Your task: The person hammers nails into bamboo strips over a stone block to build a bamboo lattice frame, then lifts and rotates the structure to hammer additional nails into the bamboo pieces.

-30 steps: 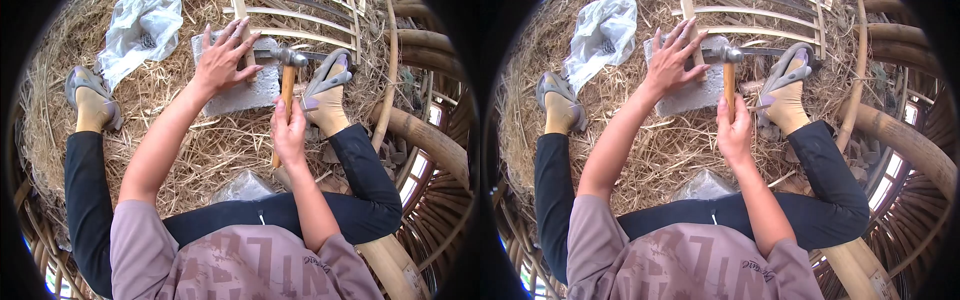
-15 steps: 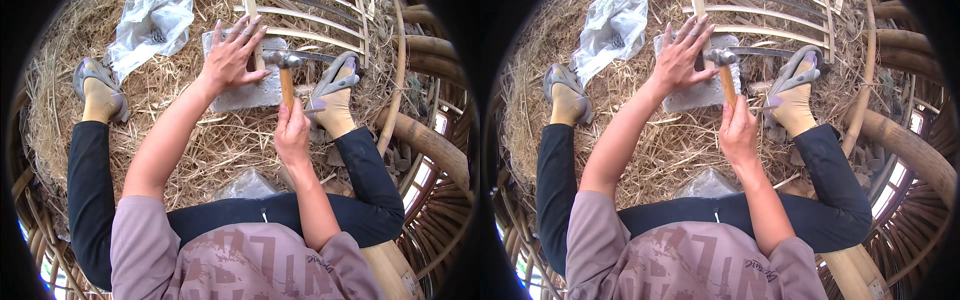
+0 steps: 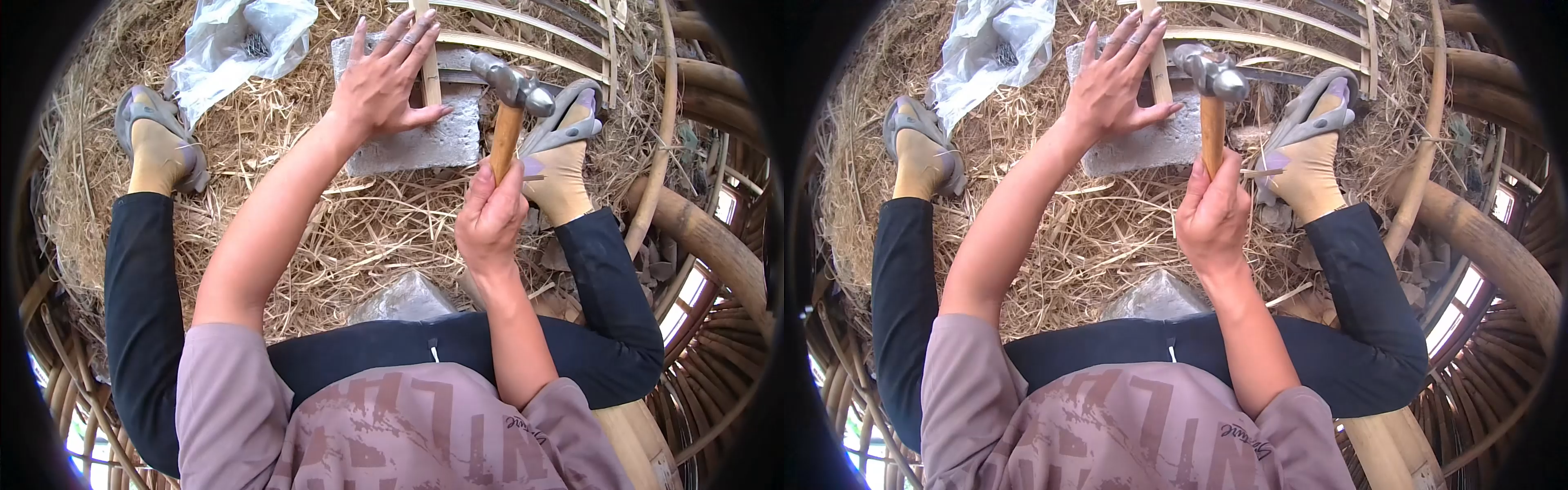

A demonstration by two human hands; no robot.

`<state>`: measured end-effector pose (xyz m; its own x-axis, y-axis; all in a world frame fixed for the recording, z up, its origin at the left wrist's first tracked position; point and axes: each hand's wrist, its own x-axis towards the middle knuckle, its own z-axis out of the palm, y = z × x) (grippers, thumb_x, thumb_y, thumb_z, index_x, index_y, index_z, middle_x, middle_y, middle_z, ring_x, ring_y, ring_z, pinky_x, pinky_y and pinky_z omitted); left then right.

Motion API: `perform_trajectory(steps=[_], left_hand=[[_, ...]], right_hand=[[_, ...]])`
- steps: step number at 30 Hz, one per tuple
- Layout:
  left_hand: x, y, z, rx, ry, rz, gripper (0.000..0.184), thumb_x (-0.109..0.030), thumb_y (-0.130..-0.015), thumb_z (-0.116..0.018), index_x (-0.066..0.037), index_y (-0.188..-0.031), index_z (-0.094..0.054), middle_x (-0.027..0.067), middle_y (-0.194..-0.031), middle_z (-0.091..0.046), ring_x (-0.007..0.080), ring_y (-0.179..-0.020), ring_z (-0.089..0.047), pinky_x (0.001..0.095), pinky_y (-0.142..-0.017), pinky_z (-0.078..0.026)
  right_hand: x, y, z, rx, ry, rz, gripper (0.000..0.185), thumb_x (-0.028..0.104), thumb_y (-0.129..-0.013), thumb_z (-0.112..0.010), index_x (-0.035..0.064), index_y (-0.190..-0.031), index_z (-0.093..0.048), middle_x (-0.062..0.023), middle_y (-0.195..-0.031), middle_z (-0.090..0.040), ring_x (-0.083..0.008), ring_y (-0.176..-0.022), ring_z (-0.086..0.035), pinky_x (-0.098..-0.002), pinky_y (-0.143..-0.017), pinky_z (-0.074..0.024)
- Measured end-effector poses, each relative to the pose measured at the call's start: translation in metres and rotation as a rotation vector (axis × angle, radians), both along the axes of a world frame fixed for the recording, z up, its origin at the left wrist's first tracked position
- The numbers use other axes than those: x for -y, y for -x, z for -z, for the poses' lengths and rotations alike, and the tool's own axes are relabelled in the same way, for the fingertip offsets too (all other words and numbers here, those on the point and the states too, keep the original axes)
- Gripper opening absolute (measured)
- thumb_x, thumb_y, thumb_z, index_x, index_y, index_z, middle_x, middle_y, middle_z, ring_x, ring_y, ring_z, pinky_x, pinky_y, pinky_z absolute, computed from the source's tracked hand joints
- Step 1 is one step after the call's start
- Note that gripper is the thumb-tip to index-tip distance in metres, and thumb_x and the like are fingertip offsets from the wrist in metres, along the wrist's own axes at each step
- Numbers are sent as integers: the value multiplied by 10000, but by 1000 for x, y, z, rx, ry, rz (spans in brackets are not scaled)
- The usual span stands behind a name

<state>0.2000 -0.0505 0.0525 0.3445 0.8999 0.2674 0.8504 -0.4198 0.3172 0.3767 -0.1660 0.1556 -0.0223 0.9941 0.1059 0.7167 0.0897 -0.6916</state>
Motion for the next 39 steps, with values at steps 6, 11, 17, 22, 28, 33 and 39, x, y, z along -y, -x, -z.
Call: perform_trajectory(steps=[6, 11, 17, 22, 28, 33, 39], left_hand=[[-5, 3, -10, -94, 34, 29, 1117, -825, -858, -363, -5, -1603, -226, 146, -1688, -224, 312, -1577, -149, 642, -1247, -7], [-3, 4, -7, -125, 49, 24, 1110, -833, -869, -317, -6, -1604, -220, 143, -1693, -210, 312, -1578, -142, 642, -1246, -11], [-2, 3, -10, -92, 55, 37, 1091, -807, -876, -330, -6, -1607, -212, 144, -1692, -211, 313, -1577, -147, 644, -1247, -8], [-3, 3, -12, -125, 50, 37, 1091, -799, -874, -347, 0, -1605, -211, 145, -1691, -213, 310, -1575, -152, 649, -1246, -13], [-2, 1, -10, -73, 41, 27, 1084, -791, -876, -362, 8, -1597, -232, 150, -1687, -226, 312, -1574, -158, 650, -1245, -32], [-3, 1, -9, -108, 10, 10, 1098, -794, -861, -409, 7, -1595, -248, 150, -1678, -251, 312, -1572, -169, 648, -1245, -50], [-1, -2, -10, -51, 56, 15, 1101, -776, -847, -464, 8, -1592, -259, 152, -1675, -258, 305, -1576, -156, 642, -1248, -34]], right_hand=[[9, 4, 26, 77, 132, -7, 119, 84, -1046, -509, -17, -1105, -492, -223, -654, -597, -428, -579, -645, -480, -481, -439], [8, 11, 36, 50, 202, 9, 122, 84, -1044, -511, -18, -1108, -489, -230, -660, -601, -432, -596, -657, -489, -492, -448], [8, 13, 31, 7, 169, 59, 126, 87, -1045, -512, -19, -1109, -488, -208, -646, -596, -379, -563, -654, -481, -486, -444], [6, 11, 38, 134, 252, 27, 120, 93, -1055, -498, -10, -1116, -494, -177, -653, -592, -374, -557, -645, -447, -486, -450], [13, 11, 43, -23, 80, 98, 119, 101, -1053, -508, -15, -1057, -482, -168, -669, -589, -370, -564, -651, -454, -480, -460], [13, 12, 43, -153, 71, 157, 155, 141, -1076, -478, -9, -1034, -475, -82, -647, -564, -229, -499, -593, -369, -451, -435], [22, 24, 44, -351, 364, 242, 166, 163, -1100, -426, 18, -1028, -459, -38, -642, -506, -117, -521, -536, -300, -470, -411]])
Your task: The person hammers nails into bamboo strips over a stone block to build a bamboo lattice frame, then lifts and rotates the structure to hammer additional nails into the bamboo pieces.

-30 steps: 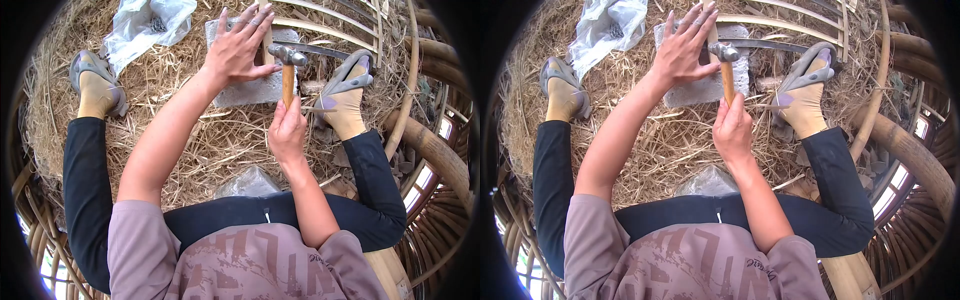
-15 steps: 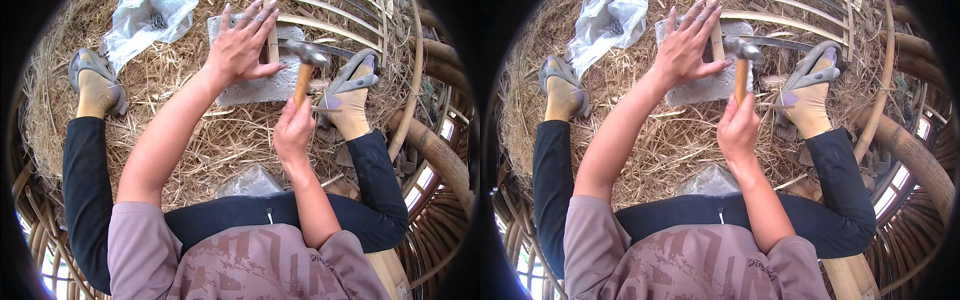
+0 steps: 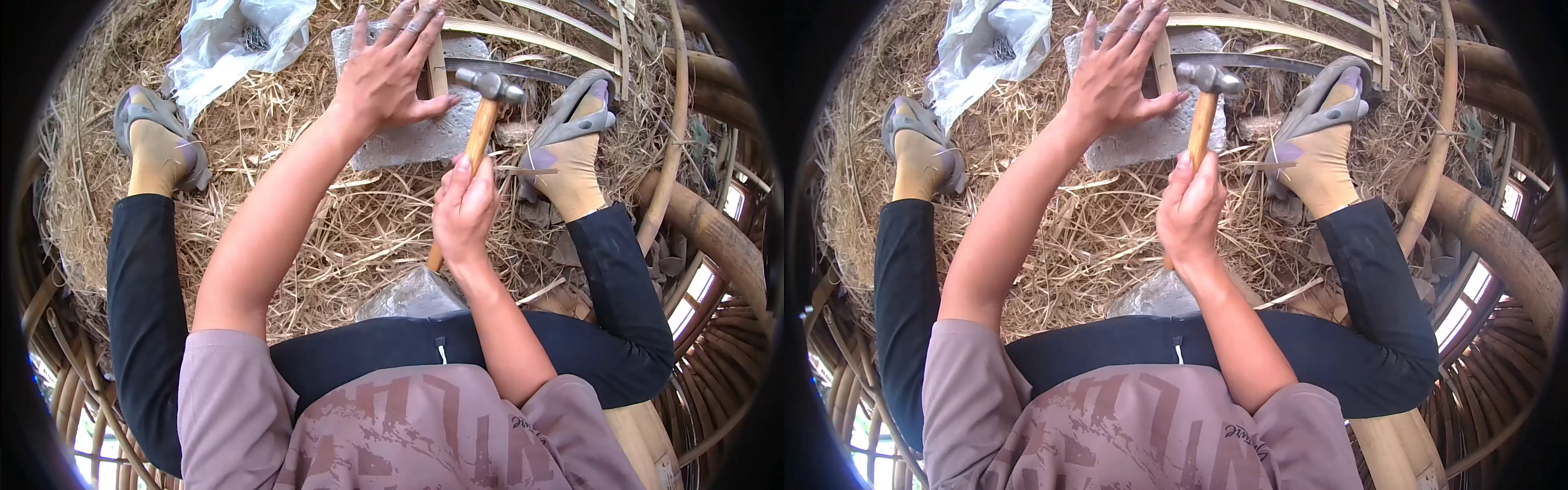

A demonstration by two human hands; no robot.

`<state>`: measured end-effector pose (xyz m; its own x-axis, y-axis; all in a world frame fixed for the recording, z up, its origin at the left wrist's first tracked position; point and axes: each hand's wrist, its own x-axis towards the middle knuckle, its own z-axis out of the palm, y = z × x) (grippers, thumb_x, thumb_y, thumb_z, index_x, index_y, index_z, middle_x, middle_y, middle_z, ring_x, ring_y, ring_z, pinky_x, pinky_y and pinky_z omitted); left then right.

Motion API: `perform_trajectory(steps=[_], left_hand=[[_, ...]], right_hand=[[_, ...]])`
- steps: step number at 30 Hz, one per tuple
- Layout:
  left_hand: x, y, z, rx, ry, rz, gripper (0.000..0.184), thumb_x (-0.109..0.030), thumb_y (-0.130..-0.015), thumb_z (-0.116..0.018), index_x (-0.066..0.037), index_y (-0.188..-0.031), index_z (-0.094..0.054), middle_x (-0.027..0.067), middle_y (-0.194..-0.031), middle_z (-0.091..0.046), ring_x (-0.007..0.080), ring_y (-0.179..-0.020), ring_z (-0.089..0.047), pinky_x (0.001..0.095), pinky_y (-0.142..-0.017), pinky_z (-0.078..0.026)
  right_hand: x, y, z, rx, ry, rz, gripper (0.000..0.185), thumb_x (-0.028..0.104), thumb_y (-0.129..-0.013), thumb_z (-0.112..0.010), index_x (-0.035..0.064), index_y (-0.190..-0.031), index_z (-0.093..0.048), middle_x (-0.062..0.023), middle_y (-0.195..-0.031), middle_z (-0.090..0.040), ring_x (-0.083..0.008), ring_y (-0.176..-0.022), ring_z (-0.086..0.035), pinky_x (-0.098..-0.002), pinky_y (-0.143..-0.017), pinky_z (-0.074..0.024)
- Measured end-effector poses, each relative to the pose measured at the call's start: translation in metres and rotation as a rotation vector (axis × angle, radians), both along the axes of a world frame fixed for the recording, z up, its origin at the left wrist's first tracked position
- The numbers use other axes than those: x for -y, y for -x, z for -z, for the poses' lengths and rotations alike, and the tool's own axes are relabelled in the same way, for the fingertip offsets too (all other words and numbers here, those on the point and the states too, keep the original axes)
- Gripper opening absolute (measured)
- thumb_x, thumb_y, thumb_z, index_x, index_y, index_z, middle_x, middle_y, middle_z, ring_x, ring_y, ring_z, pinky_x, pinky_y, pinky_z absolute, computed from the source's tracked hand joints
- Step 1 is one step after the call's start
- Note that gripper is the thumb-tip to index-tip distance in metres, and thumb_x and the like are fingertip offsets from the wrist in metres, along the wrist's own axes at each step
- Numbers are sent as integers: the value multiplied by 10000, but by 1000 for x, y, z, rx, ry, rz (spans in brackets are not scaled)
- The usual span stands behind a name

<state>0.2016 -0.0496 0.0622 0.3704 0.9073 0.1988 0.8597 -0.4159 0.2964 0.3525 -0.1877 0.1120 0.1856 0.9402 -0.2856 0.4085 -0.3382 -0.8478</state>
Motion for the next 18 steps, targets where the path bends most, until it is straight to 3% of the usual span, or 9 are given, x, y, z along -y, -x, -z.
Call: perform_trajectory(steps=[4, 13, 16, 18], left_hand=[[2, 0, 1, -3, -2, 1, 1097, -771, -843, -472, 11, -1586, -272, 158, -1674, -256, 318, -1576, -151, 644, -1245, -31], [0, 1, -2, -9, -9, -2, 1105, -784, -838, -467, 7, -1586, -279, 160, -1669, -265, 327, -1575, -150, 640, -1246, -25], [1, -1, 11, 44, -77, -39, 1111, -856, -823, -475, -99, -1613, -282, 40, -1683, -268, 234, -1552, -239, 666, -1224, -139], [2, -1, 13, 68, -72, -31, 1115, -827, -806, -536, -85, -1603, -296, 62, -1671, -294, 257, -1555, -234, 662, -1224, -132]], right_hand=[[3, 15, -23, -350, 135, 183, 201, 218, -1116, -412, 46, -1027, -466, 26, -706, -466, -40, -561, -446, -218, -491, -400], [0, 24, -14, -380, 84, 238, 217, 237, -1123, -396, 39, -1059, -459, 25, -708, -458, -37, -559, -417, -217, -493, -393], [-9, 14, -13, -406, 105, 253, 222, 240, -1123, -397, 36, -1065, -464, 25, -709, -457, -35, -561, -418, -211, -491, -389], [-14, 6, -11, -398, 111, 264, 237, 250, -1124, -400, 32, -1066, -469, 25, -714, -456, -33, -561, -417, -207, -486, -387]])
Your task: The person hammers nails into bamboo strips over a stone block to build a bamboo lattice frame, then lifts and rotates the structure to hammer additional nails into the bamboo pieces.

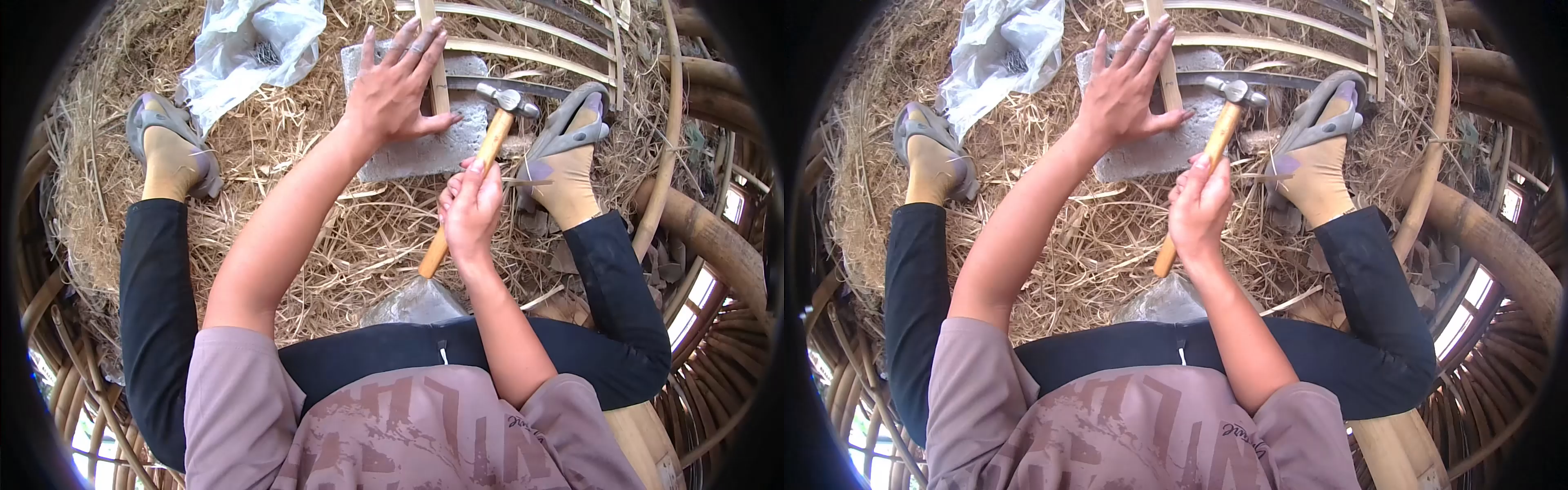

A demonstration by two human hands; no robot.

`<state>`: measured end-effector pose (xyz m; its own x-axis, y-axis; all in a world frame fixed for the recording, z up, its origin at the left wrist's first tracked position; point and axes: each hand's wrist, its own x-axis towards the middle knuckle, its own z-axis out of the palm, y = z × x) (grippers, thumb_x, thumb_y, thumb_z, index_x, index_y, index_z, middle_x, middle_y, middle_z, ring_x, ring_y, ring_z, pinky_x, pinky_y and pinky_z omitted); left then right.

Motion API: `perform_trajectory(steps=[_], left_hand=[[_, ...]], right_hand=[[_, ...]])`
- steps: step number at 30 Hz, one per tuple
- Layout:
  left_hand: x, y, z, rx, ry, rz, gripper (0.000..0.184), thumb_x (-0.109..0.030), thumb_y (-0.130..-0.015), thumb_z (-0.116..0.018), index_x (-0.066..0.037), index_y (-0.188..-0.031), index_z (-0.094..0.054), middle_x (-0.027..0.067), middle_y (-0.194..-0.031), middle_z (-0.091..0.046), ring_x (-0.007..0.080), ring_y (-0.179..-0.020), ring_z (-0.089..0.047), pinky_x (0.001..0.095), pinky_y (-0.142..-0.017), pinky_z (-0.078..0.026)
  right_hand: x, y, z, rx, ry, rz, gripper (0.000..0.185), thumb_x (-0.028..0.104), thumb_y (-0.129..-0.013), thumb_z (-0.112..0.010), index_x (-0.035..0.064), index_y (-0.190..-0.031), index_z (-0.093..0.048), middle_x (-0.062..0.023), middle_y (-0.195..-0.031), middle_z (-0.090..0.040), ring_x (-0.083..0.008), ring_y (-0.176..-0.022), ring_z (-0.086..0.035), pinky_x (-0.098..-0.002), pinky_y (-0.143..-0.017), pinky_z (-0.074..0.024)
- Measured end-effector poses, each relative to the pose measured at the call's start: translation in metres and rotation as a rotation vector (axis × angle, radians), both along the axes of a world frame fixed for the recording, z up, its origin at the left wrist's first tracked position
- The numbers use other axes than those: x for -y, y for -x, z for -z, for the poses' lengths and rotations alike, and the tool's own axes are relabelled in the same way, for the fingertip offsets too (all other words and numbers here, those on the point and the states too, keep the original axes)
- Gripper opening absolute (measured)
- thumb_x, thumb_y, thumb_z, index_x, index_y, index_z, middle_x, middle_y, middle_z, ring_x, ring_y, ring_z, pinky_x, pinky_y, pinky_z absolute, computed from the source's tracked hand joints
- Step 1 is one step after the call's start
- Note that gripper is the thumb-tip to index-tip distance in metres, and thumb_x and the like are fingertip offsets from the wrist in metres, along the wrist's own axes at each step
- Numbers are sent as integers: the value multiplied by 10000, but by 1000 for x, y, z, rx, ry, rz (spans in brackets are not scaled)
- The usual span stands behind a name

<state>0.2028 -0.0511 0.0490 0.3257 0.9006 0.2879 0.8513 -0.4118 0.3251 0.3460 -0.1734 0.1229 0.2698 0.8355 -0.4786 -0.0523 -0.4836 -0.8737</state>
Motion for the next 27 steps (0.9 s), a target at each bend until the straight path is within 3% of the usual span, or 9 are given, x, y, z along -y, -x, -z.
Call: perform_trajectory(steps=[6, 12, 19, 27], left_hand=[[-1, 0, -3, 5, 18, 13, 1130, -824, -796, -563, -89, -1609, -284, 89, -1668, -296, 281, -1561, -218, 661, -1221, -133], [0, -1, -1, 6, 22, 2, 1123, -838, -792, -549, -131, -1620, -272, 83, -1671, -289, 280, -1558, -221, 653, -1228, -122], [2, -5, 0, -32, 50, -28, 1123, -835, -802, -533, -147, -1634, -221, 72, -1683, -259, 271, -1564, -198, 660, -1231, -98], [3, -4, 0, -3, 55, -23, 1128, -819, -803, -544, -138, -1637, -206, 63, -1688, -251, 277, -1565, -192, 662, -1231, -89]], right_hand=[[-14, -17, -7, -43, -11, 56, 255, 276, -1121, -421, 40, -1030, -459, 33, -709, -448, -29, -541, -403, -206, -463, -370], [-1, -11, -20, 42, -24, -115, 261, 265, -1121, -417, 43, -996, -472, 33, -675, -459, -36, -519, -425, -218, -463, -387], [10, -2, -29, 70, 34, -141, 260, 256, -1119, -419, 40, -991, -485, 22, -663, -474, -45, -530, -460, -224, -476, -410], [13, 20, -15, 58, -48, -15, 234, 241, -1124, -403, 42, -1017, -464, 28, -692, -447, -39, -549, -419, -224, -486, -385]])
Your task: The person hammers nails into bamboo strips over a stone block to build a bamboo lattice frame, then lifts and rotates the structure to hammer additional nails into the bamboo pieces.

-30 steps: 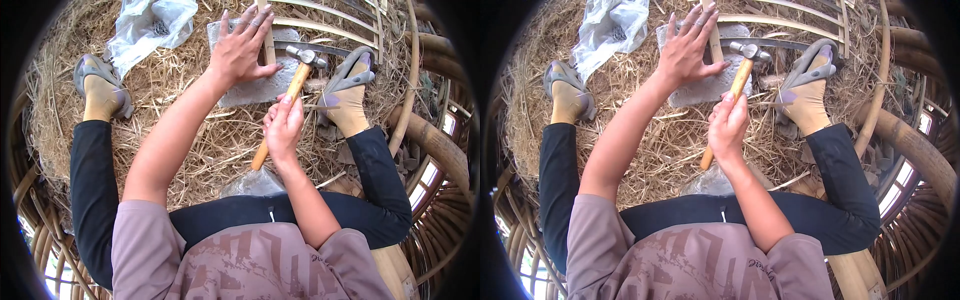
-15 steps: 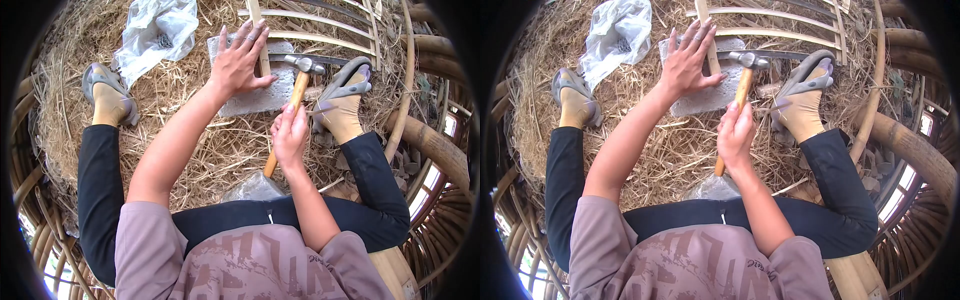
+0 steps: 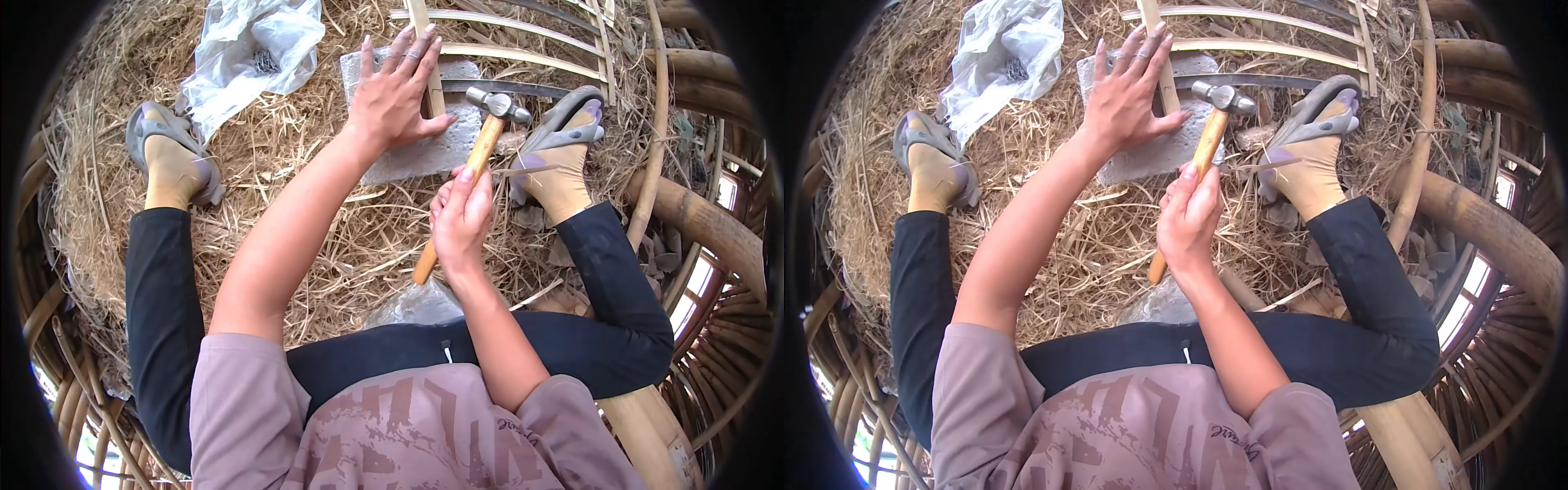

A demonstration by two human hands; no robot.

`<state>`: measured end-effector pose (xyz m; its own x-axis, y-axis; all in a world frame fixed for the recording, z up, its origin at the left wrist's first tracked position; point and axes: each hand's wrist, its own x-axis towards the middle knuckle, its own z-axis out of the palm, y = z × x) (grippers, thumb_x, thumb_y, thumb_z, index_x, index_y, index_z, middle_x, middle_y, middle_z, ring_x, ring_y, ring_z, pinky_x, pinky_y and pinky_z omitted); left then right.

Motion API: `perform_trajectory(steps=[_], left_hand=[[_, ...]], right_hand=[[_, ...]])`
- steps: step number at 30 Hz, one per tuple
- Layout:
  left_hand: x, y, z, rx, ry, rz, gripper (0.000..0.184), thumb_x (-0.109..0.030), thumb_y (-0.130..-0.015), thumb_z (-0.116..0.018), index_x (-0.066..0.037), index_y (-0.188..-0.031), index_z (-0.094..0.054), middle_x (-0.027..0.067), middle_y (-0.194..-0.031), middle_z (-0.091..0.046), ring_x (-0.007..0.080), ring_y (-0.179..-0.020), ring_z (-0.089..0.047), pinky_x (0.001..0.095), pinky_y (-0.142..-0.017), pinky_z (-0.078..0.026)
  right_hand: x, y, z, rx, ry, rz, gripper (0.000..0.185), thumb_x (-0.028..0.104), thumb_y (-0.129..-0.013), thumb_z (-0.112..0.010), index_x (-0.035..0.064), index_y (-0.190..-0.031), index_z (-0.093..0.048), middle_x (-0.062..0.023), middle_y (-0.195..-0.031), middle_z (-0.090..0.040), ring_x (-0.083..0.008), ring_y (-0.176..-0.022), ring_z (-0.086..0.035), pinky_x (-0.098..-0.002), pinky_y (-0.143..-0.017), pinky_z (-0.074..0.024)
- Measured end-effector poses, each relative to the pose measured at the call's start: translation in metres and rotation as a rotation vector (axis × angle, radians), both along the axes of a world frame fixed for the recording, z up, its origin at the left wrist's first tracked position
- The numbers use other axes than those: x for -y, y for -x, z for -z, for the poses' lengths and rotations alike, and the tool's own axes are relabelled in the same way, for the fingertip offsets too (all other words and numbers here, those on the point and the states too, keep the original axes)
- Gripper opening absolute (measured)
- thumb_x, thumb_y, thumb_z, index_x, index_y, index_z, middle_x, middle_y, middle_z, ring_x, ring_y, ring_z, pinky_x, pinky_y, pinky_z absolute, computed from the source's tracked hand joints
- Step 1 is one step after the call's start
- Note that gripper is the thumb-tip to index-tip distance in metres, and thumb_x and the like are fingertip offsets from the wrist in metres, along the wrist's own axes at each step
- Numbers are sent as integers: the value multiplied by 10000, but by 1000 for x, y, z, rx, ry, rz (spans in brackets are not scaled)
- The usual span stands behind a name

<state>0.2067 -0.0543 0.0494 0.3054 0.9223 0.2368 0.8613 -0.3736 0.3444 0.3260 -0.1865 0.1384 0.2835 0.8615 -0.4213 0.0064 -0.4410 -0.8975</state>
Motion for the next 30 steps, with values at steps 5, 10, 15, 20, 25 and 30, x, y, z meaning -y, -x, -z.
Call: perform_trajectory(steps=[5, 10, 15, 20, 25, 30], left_hand=[[0, 1, 2, 35, -10, 10, 1132, -788, -804, -567, -128, -1640, -185, 59, -1695, -233, 278, -1566, -188, 658, -1234, -86], [-1, 1, 2, 32, 3, 15, 1128, -770, -806, -576, -124, -1641, -178, 54, -1700, -216, 273, -1567, -181, 654, -1239, -81], [-1, 0, 3, 40, -2, 18, 1131, -771, -802, -578, -122, -1640, -184, 52, -1700, -217, 272, -1567, -181, 654, -1240, -78], [-1, 0, 2, 18, 1, 15, 1143, -794, -800, -558, -117, -1641, -181, 44, -1701, -216, 266, -1570, -173, 651, -1241, -80], [-2, 2, -4, 11, -66, 14, 999, -748, -844, -547, -60, -1550, -383, 121, -1613, -371, 317, -1530, -257, 666, -1215, -116], [-1, 3, -18, -27, 62, 33, 1121, -773, -829, -516, 4, -1595, -258, 155, -1667, -267, 326, -1570, -160, 637, -1248, -13]], right_hand=[[-4, 6, 6, 7, -34, 4, 239, 240, -1123, -402, 40, -1010, -467, 22, -675, -451, -47, -550, -431, -236, -497, -400], [-3, 7, 10, 61, 11, -43, 245, 243, -1122, -404, 38, -1010, -478, 14, -674, -470, -59, -548, -451, -242, -499, -411], [-1, 9, 13, 29, -29, 14, 241, 238, -1119, -410, 36, -1008, -479, 16, -669, -473, -58, -538, -463, -249, -484, -408], [1, 12, 21, 206, -46, -32, 209, 190, -1108, -420, 28, -988, -475, -34, -628, -514, -127, -509, -531, -323, -450, -404], [-2, 7, 23, 462, -92, -184, 170, 128, -1081, -455, 3, -967, -461, -126, -598, -536, -274, -486, -575, -412, -462, -395], [1, 9, 33, 511, -228, -125, 157, 116, -1074, -462, 1, -969, -461, -135, -595, -528, -303, -488, -578, -436, -472, -398]])
